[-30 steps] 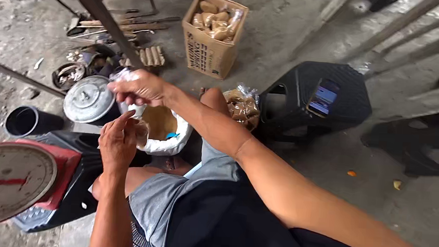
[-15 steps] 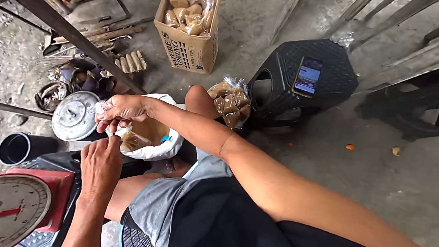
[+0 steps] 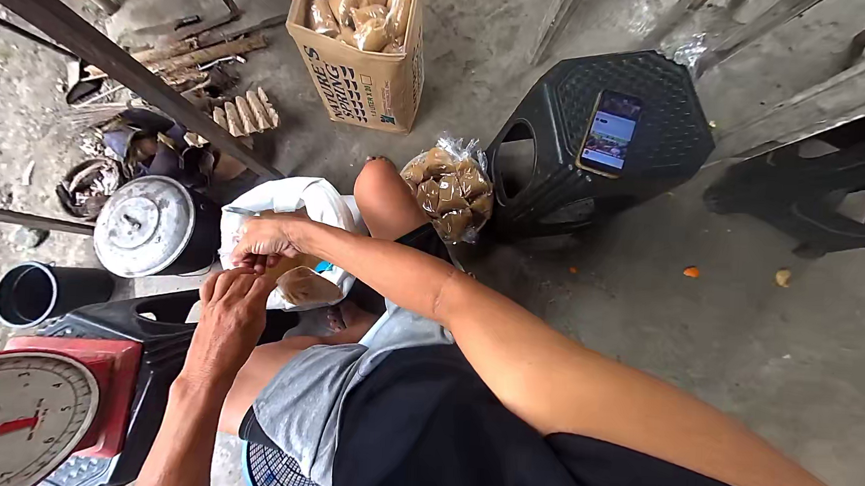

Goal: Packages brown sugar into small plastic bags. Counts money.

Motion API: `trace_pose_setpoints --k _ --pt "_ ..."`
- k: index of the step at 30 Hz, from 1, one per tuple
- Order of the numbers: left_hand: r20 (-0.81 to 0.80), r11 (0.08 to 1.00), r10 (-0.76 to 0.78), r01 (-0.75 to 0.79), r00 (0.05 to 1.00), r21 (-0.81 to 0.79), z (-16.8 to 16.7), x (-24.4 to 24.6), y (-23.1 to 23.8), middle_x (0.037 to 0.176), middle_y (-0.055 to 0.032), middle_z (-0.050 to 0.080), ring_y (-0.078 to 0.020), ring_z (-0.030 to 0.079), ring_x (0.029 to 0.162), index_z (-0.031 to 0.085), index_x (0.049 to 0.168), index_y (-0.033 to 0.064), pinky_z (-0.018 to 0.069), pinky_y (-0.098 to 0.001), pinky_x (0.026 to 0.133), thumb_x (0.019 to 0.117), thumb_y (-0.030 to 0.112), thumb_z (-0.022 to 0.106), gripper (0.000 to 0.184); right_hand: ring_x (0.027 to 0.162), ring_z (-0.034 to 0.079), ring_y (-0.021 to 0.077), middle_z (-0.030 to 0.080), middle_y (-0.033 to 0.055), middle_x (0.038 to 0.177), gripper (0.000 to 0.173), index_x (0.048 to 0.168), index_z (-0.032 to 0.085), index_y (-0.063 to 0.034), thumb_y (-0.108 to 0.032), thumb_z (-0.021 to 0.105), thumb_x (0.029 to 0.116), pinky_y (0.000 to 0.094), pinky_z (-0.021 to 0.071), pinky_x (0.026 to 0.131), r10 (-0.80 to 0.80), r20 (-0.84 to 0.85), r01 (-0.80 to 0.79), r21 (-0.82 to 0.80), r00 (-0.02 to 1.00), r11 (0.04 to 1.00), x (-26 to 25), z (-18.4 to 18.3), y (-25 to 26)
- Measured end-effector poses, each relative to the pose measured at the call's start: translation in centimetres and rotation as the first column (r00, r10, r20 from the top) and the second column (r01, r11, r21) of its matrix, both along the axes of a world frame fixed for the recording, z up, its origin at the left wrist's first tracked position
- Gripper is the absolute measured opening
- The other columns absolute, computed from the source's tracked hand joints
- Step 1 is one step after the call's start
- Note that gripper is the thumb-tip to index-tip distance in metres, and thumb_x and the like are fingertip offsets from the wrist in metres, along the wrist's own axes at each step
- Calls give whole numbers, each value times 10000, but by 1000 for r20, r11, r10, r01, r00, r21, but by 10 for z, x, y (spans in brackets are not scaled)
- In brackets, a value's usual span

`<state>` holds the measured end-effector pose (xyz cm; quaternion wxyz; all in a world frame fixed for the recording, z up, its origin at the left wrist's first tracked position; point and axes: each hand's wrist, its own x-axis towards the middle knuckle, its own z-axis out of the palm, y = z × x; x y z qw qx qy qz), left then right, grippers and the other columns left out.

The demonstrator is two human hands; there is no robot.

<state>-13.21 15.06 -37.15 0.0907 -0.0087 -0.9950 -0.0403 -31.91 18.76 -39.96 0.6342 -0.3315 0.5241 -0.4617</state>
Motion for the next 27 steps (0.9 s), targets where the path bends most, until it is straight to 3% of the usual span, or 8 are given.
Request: trace_pose_setpoints --k 4,8,12,14,17,20,23,27 --pt "2 999 -39 39 999 9 -5 -1 9 909 -183 679 -390 666 993 680 994 -9 501 -536 954 1070 138 495 248 561 535 67 585 28 728 94 964 616 -4 -92 614 998 216 423 492 24 -103 -22 21 994 1000 -6 -3 12" --pt "-4 997 49 -50 999 -53 0 -8 18 912 -236 669 -441 674 916 651 1096 -52 513 -586 882 1087 143 458 274 499 488 52 559 10 672 127 907 625 -20 -122 662 972 203 391 448 20 -155 -23 -17 988 1000 -7 -9 12" --pt "89 947 251 -263 964 186 8 -11 14 1022 -230 702 -409 699 960 587 1272 -46 522 -616 927 1073 176 501 310 514 491 89 551 30 639 182 853 641 6 -130 652 974 278 414 496 -42 -274 -3 -161 961 987 -2 -12 13" --pt "111 864 350 -366 930 346 11 -12 11 990 -204 716 -360 716 890 561 1285 -35 559 -598 835 1047 182 581 323 596 544 82 584 45 724 160 924 648 29 -92 599 1016 266 478 570 -76 -281 18 -202 957 979 -3 -4 24" --pt "117 675 444 -418 888 608 11 -9 3 959 -149 700 -224 704 798 519 1276 -26 601 -462 765 1028 211 638 363 803 659 194 703 140 907 192 1035 715 47 -131 668 981 415 553 769 -186 -403 50 -326 896 944 -3 -4 42" --pt "91 342 520 -305 849 889 11 -9 -5 931 -51 682 -126 683 780 518 1188 16 608 -352 752 993 135 643 260 782 686 188 730 135 939 206 1073 731 28 -139 649 984 403 588 762 -325 -404 115 -465 855 878 7 -2 53" --pt "108 65 597 -182 795 981 15 -15 -11 842 -5 666 -103 651 729 527 1087 73 577 -297 708 1008 95 594 106 813 688 141 728 115 1015 181 1066 750 15 -107 639 990 322 600 749 -456 -354 166 -612 816 773 13 1 56" --pt "73 -42 637 -60 767 997 24 -20 -7 839 -15 665 -116 662 742 508 1066 88 585 -311 739 1018 66 575 86 955 712 163 733 154 1065 150 1029 770 25 -63 664 969 291 600 855 -612 -324 101 -826 721 555 16 5 57"
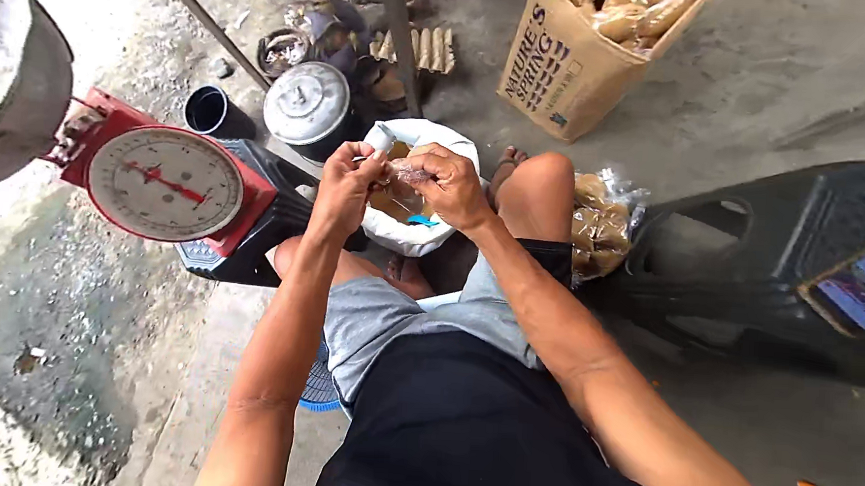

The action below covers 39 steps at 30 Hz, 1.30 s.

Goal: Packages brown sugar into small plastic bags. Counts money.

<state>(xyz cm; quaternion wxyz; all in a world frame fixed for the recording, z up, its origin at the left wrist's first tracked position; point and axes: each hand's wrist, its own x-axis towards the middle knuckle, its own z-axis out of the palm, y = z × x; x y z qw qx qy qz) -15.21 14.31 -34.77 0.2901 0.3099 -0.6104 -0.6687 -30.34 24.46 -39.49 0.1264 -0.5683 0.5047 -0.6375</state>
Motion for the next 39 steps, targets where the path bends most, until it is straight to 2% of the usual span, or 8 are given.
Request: trace_pose_setpoints --k 5,10,14,18,21,25,31,39 --pt "-95 998 -47 44 994 -36 4 -6 11 893 -28 665 -117 662 760 511 1138 76 588 -301 728 1015 36 580 147 1017 714 196 739 168 1034 109 998 765 45 1 711 914 320 588 946 -38 -38 33 -132 999 991 4 13 6" --pt "-164 998 -59 55 985 -25 2 -1 10 941 -47 676 -142 682 814 517 1194 59 605 -337 779 1020 16 561 185 1043 732 194 711 187 1178 315 1228 622 114 46 587 923 350 623 943 232 120 -243 84 965 967 -2 32 24" --pt "-178 998 -62 62 982 -10 6 3 12 891 -43 681 -129 681 777 528 1195 40 603 -314 750 999 2 586 208 1158 694 208 737 168 1170 195 1103 756 50 -43 612 1010 350 549 1057 246 -83 -247 -3 966 969 -14 31 17" --pt "-151 984 -140 121 979 -128 10 6 10 919 -31 680 -99 667 800 549 1189 27 583 -276 743 981 11 620 221 958 672 113 700 118 1042 109 970 776 7 -87 763 915 231 572 864 187 -34 -187 10 982 982 -10 34 8" --pt "-126 952 -220 184 967 -245 15 11 4 936 -40 676 -110 662 832 582 1192 -6 584 -292 785 978 18 632 222 752 595 72 662 99 996 272 1127 661 32 -86 760 904 218 530 684 190 11 -190 96 982 977 -7 35 2" --pt "-40 912 -249 220 968 -345 26 19 3 1052 -95 708 -136 687 929 572 1304 -55 584 -311 866 1007 12 598 306 755 635 51 721 83 955 254 1176 669 40 -98 692 964 200 548 722 108 -129 -92 121 986 988 -3 39 -1" --pt "-49 743 20 -47 999 -668 9 13 10 1142 -134 727 -230 672 1140 632 1257 -42 538 -407 1029 968 35 683 303 879 710 211 746 138 960 152 1034 756 4 -100 667 967 313 584 828 -159 -367 151 -51 917 987 1 35 -11" --pt "-106 560 198 -201 975 -804 15 -2 22 997 -127 737 -139 732 904 629 1163 -86 618 -293 848 956 43 712 258 872 726 237 741 149 914 112 984 735 18 -73 675 958 321 594 817 -346 -389 306 -164 853 938 7 39 -20"
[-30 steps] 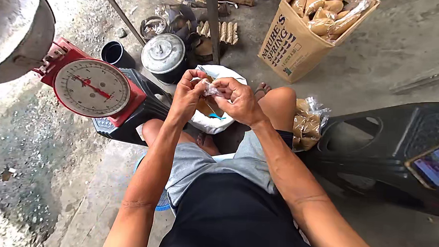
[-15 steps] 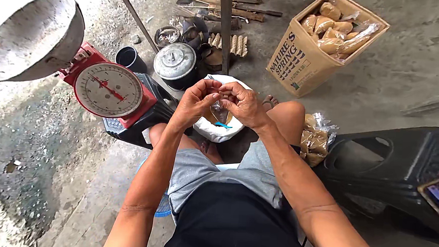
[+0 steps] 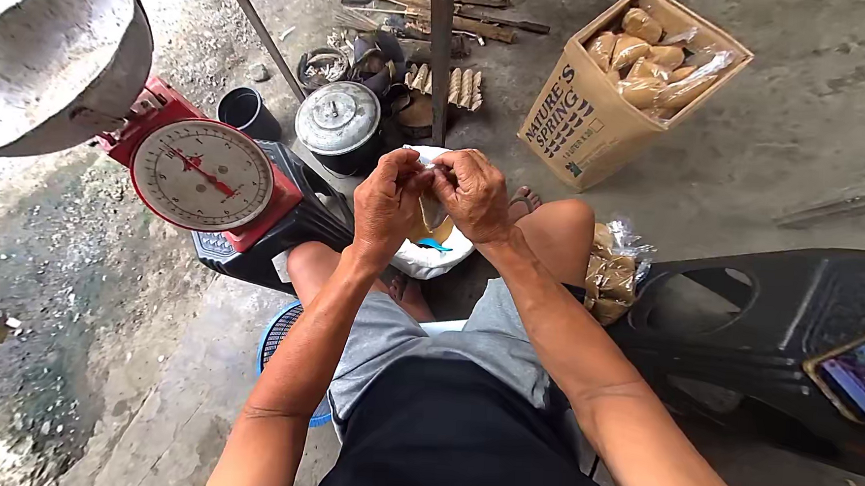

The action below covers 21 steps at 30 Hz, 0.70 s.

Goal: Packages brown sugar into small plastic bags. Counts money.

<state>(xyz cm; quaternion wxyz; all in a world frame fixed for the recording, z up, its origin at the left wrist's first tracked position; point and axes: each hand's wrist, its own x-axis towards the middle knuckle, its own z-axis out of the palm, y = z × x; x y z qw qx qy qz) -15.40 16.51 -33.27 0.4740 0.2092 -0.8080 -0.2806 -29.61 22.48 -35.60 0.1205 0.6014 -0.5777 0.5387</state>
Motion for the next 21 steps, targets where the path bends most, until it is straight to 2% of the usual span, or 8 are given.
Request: trace_pose_setpoints --k 6,9,11,13,16,17,19,21 --pt "105 991 107 -97 989 -97 16 7 17 1049 -136 708 -132 707 930 613 1223 -36 585 -264 863 1004 49 646 237 801 708 223 715 149 861 108 982 694 39 -62 657 968 311 588 761 -54 56 56 -38 997 998 11 8 -8" --pt "108 983 164 -153 981 -100 19 8 22 1060 -138 698 -131 697 929 626 1207 -25 577 -258 859 1020 70 628 210 820 718 216 725 144 879 123 992 701 27 -88 657 986 313 594 763 -72 70 76 -51 995 996 17 10 -12" --pt "76 989 148 -149 986 12 21 8 20 1043 -108 710 -104 703 911 632 1189 -18 585 -248 840 1031 102 619 199 819 719 208 727 133 876 132 991 700 14 -107 647 1000 316 594 753 -79 77 82 -39 994 996 19 11 -13" --pt "0 965 66 -64 998 253 24 9 9 994 -68 734 -95 712 865 639 1186 -27 603 -268 810 1010 127 647 234 796 709 200 716 127 857 149 980 692 13 -123 638 1007 319 591 728 -64 75 66 -27 995 997 19 11 -12" --pt "-78 797 -156 172 985 579 35 18 -11 952 -99 739 -175 727 831 631 1272 -45 629 -365 826 972 129 706 355 808 705 214 710 141 865 156 965 693 28 -109 629 1005 320 593 742 -4 24 5 -50 1000 999 14 11 -8" --pt "-96 731 -230 237 968 640 38 20 -17 973 -99 735 -174 722 848 645 1272 -40 626 -365 842 975 113 698 339 813 705 212 712 144 871 157 962 698 30 -106 632 1006 315 592 748 21 12 -20 -62 1000 998 13 12 -6" --pt "-147 640 -340 343 929 687 42 21 -24 978 -82 744 -151 723 854 694 1180 -35 622 -343 839 994 63 655 214 823 701 197 719 149 886 148 980 708 39 -96 650 1000 299 587 768 82 37 -79 -73 996 994 10 15 -3" --pt "-178 650 -381 400 907 647 41 18 -28 942 -81 741 -153 728 828 699 1100 -38 630 -346 817 1001 34 628 142 821 686 146 712 141 906 139 1026 695 61 -66 650 993 262 582 773 189 142 -182 -62 972 981 5 19 -3"
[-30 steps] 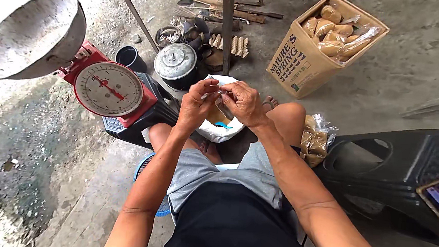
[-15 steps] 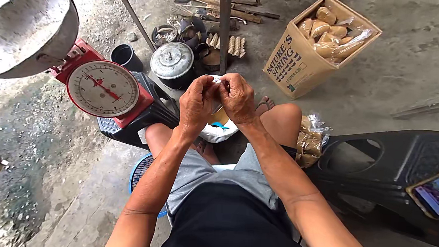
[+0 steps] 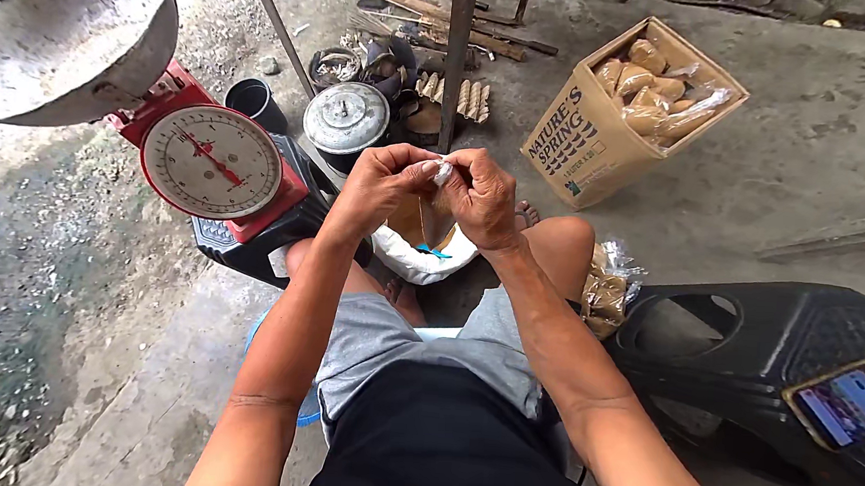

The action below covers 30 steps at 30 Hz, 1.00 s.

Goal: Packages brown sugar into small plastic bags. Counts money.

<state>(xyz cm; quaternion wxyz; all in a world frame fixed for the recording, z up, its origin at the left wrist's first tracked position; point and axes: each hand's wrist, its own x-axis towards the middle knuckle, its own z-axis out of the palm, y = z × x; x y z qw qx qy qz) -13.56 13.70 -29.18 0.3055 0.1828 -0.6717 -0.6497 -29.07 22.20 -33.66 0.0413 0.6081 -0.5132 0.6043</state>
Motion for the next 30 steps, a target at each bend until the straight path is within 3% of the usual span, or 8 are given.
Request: trace_pose_setpoints --k 6,8,10,13,16,21,24,30 --pt "-21 962 139 -140 990 -233 5 -10 0 827 -35 689 -102 657 700 688 1028 -2 585 -274 670 1033 79 584 132 896 668 70 709 47 998 176 1128 677 46 -34 582 1002 262 583 825 443 360 -450 -71 821 890 -14 2 -1" --pt "-26 917 202 -199 979 -347 7 -14 3 813 -22 671 -77 615 688 695 1017 6 530 -237 644 1031 94 591 137 819 653 51 702 -23 912 143 1032 677 -59 -190 623 1017 258 564 751 463 488 -471 -116 740 875 -12 1 -5" --pt "-16 858 266 -245 964 -451 11 -16 6 812 -5 664 -48 597 680 701 1010 22 509 -210 628 1031 106 596 136 706 625 62 657 -19 783 97 905 626 -80 -111 694 966 248 549 663 400 603 -417 -120 690 901 -6 5 -8" --pt "6 807 301 -251 954 -534 17 -20 8 829 -2 675 -27 601 697 710 1016 30 505 -189 647 1027 114 610 131 760 664 65 683 -6 843 128 1086 594 -33 -42 648 971 254 584 723 398 668 -489 -58 629 870 -10 13 -6" --pt "-1 767 313 -254 950 -589 21 -23 6 870 -17 694 -33 639 765 711 1019 24 537 -202 716 1026 118 608 140 777 666 48 719 7 867 162 1070 710 18 -39 574 1002 240 573 732 366 595 -499 68 715 864 -17 23 -2" --pt "-66 728 350 -316 934 -609 31 -31 8 810 1 645 -13 585 691 690 996 20 489 -174 647 1028 115 594 138 1022 631 85 680 54 1079 146 954 765 -28 -111 647 975 228 537 868 332 400 -428 182 855 885 -32 29 -1" --pt "-73 742 350 -324 934 -587 35 -34 7 798 4 642 -17 577 671 686 988 24 485 -184 625 1025 117 598 134 1112 609 107 660 85 1156 185 987 774 -29 -162 645 993 254 511 968 280 249 -338 228 927 913 -35 29 -4" --pt "-63 768 341 -317 938 -556 34 -36 2 774 -6 630 -40 565 636 684 970 18 476 -204 589 1024 114 599 139 1169 604 163 672 114 1181 224 981 775 -44 -207 622 996 333 493 1027 284 134 -308 229 950 923 -32 13 -14"
